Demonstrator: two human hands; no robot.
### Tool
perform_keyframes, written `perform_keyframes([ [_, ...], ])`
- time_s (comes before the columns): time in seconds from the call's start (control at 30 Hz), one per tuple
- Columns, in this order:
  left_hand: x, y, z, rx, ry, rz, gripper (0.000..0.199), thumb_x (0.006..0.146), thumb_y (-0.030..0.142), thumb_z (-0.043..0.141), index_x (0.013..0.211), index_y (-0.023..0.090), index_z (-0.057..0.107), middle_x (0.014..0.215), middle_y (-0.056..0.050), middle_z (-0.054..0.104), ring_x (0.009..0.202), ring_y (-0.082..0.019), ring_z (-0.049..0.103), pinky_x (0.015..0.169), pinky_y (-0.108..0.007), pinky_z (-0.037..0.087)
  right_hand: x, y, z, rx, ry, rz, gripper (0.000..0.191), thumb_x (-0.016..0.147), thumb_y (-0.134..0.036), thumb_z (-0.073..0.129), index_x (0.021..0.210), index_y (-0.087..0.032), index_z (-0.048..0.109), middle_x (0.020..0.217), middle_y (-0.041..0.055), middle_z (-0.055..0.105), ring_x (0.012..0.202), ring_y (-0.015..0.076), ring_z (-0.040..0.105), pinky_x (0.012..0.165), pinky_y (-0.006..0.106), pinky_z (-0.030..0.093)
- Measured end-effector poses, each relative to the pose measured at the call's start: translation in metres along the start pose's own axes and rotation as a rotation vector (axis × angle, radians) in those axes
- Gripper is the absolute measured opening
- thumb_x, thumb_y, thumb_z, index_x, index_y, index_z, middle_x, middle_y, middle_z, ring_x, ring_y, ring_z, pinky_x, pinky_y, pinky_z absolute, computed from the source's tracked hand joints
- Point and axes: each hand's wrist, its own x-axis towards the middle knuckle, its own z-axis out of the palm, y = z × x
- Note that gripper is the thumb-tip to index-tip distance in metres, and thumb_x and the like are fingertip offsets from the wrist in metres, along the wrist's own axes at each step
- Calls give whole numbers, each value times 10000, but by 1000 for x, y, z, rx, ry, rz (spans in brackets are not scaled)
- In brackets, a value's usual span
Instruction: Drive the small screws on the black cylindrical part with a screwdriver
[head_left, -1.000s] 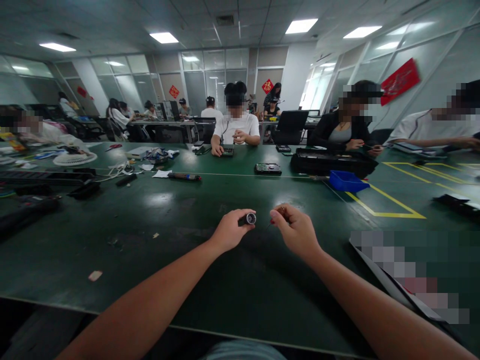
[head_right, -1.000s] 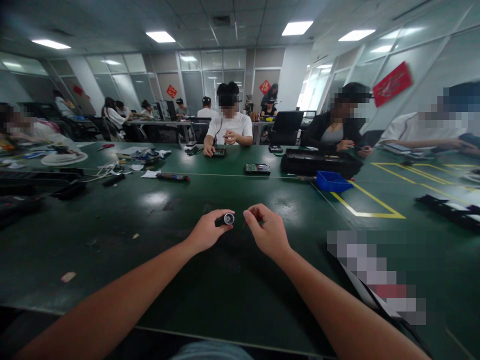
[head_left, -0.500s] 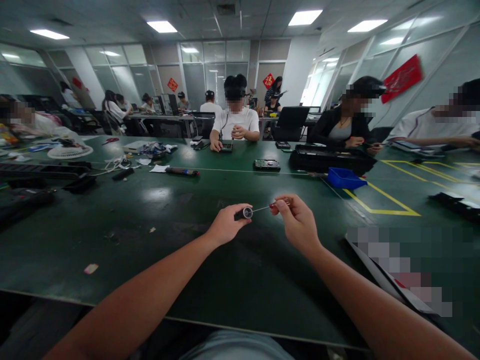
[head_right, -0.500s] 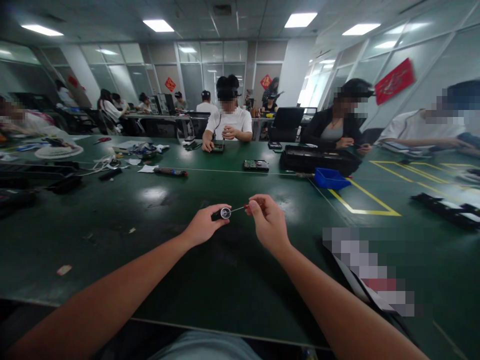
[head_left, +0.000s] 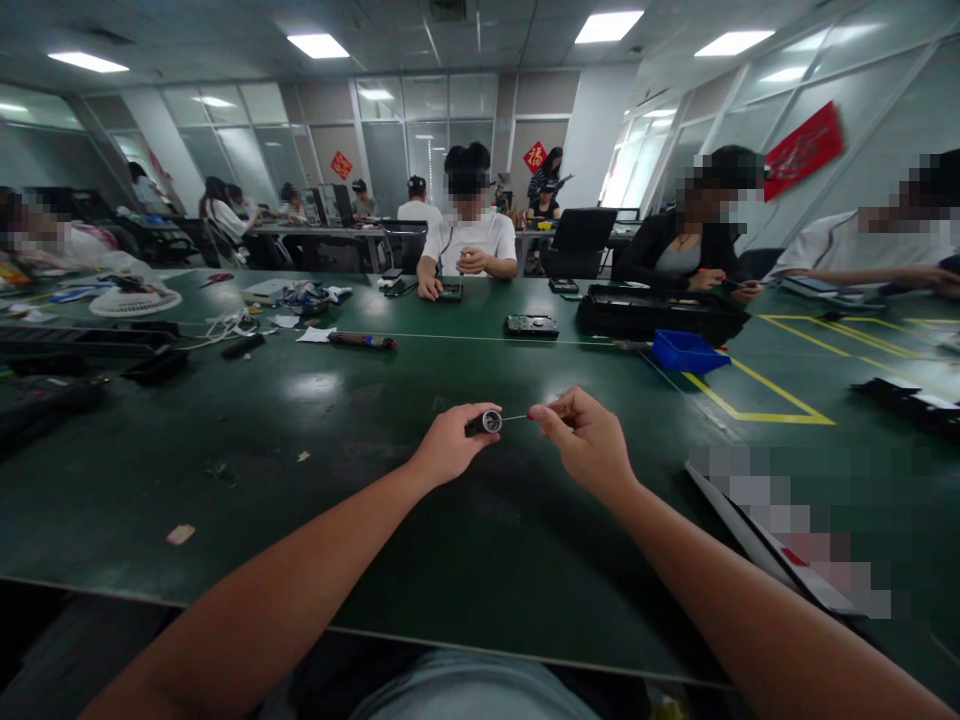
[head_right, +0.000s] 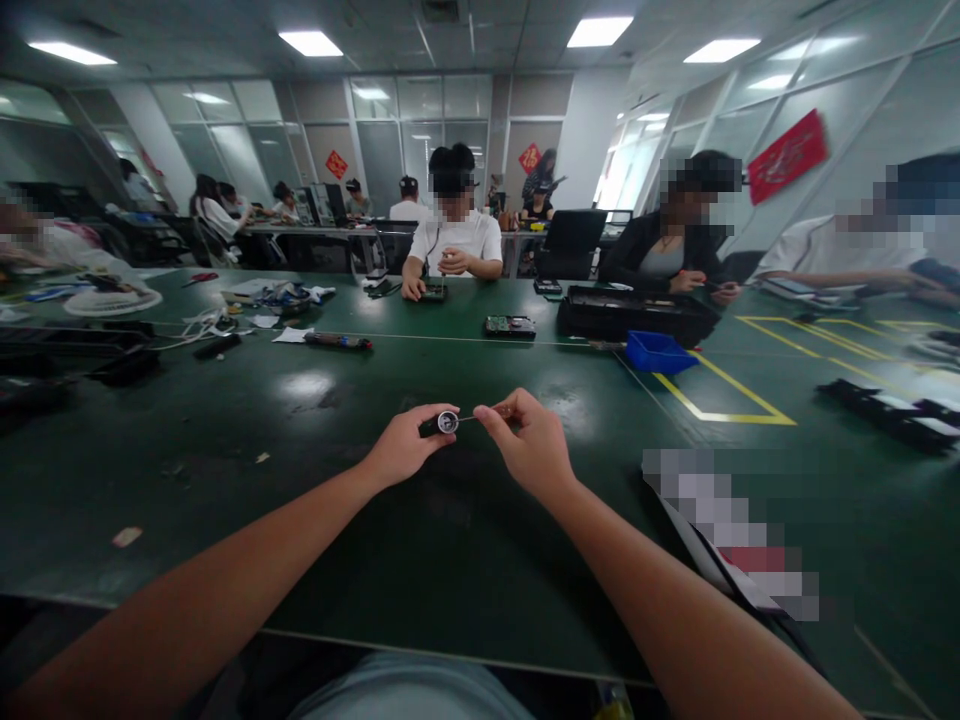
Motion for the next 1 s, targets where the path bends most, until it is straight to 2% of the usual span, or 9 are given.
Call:
perform_keyframes([
  [0.07,1,-2,0,19,3,9,398,814,201,750,1206,235,688,1226,-59,695,1167,-245,617,1075,-417,417,-1,-1,0,-30,0,-49,278,871,-474,649,770,-221,595,670,16,668,610,179,619,599,307,454],
  [0.2,2,-4,0,61,4,29,391,822,191,744,1206,233,685,1203,-50,703,1138,-235,623,1046,-402,429,-4,1,3,72,-37,-134,130,919,-332,564,972,-222,608,865,42,710,776,195,676,708,325,504],
  [0.27,1,-3,0,83,-6,29,387,824,194,745,1205,234,686,1186,-45,708,1116,-233,627,1027,-398,437,-4,1,4,102,-65,-136,122,932,-295,526,993,-224,604,879,36,701,798,191,675,727,323,502],
  [0.4,0,0,0,118,-39,31,374,823,210,750,1193,231,695,1141,-43,716,1065,-232,632,988,-388,454,-2,-3,1,37,-83,-47,268,989,-390,441,909,-218,631,656,-8,602,605,165,594,608,304,437],
  [0.47,0,0,0,122,-43,34,370,822,211,751,1188,229,697,1132,-40,717,1055,-230,632,983,-384,453,-1,-6,-1,-22,-57,-9,307,991,-417,429,910,-214,645,624,-13,579,564,161,561,571,304,398],
  [0.6,-1,0,-1,119,-44,39,371,832,216,742,1199,239,690,1143,-37,714,1063,-231,629,977,-383,446,-1,-9,-2,9,-72,17,268,979,-328,410,1092,-205,620,666,-12,595,606,169,576,587,304,397],
  [0.77,0,-1,-2,128,-28,30,379,832,213,742,1205,243,683,1154,-33,710,1073,-230,627,977,-383,439,-2,-6,0,36,-122,9,293,995,-393,403,999,-214,636,641,-14,558,600,167,554,595,311,400],
  [0.93,0,1,-2,124,-16,29,380,833,218,745,1206,240,681,1151,-28,711,1074,-225,626,971,-373,438,-3,0,4,107,-30,28,254,972,-373,469,1151,-218,561,776,13,639,699,185,599,644,327,436],
  [1.0,0,1,-2,137,-6,23,383,832,223,747,1208,243,681,1161,-30,708,1075,-229,624,973,-380,439,-3,1,6,192,0,39,213,949,-376,515,1080,-216,567,818,27,655,745,191,615,677,336,460],
])
